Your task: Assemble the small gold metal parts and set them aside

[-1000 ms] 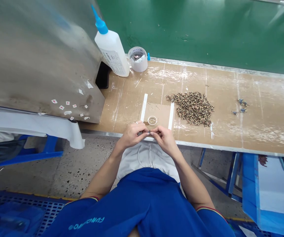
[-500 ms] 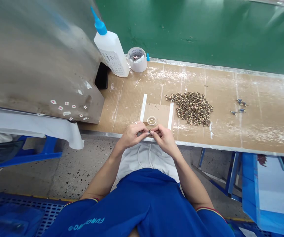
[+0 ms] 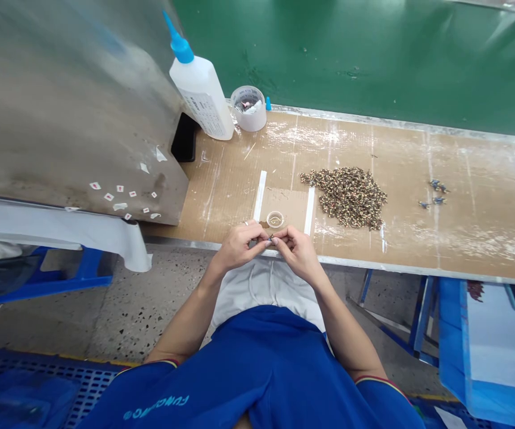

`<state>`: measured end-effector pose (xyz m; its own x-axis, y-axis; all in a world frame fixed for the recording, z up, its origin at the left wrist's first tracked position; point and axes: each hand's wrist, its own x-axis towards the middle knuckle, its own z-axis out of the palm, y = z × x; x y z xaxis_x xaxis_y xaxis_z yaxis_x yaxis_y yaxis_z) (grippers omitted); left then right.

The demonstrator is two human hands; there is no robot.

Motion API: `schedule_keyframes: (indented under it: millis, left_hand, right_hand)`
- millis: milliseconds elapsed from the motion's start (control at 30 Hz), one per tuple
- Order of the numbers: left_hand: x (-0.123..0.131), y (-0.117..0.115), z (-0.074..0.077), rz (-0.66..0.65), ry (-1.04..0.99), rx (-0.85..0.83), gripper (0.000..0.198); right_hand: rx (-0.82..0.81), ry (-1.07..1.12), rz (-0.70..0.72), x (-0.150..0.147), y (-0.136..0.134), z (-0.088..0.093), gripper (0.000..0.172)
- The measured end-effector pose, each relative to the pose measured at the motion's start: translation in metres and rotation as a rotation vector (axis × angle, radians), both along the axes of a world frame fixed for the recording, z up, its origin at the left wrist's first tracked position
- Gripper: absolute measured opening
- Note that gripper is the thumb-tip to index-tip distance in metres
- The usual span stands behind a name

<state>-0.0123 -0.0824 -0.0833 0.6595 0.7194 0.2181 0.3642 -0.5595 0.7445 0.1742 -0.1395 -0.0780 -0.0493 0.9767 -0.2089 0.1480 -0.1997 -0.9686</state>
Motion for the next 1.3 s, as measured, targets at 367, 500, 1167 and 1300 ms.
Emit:
schedule_keyframes:
  millis: [367, 500, 1167, 1300]
  left_hand:
    - [0.0000, -0.0002, 0.0011, 0.003, -0.008, -0.002, 0.024]
    - [-0.0002, -0.0005, 0.0006, 0.004, 0.012, -0.024, 0.024]
    - [-0.0021, 0.0020, -0.0021, -0.049, 0.055, -0.002, 0.022]
    - [-0.0020, 0.0012, -0.0033, -0.043, 0.070, 0.006, 0.022]
  right_hand:
    - [-0.003, -0.003, -0.004, -0.0006, -0.0005, -0.0005, 0.042]
    - [0.003, -0.012, -0.005, -0.0008, -0.0012, -0.0017, 0.042]
    - [0.016, -0.003, 0.041, 0.0008, 0.0021, -0.0036, 0.028]
    - [0.016, 0.013, 0.039, 0.0004, 0.0031, -0.0034, 0.026]
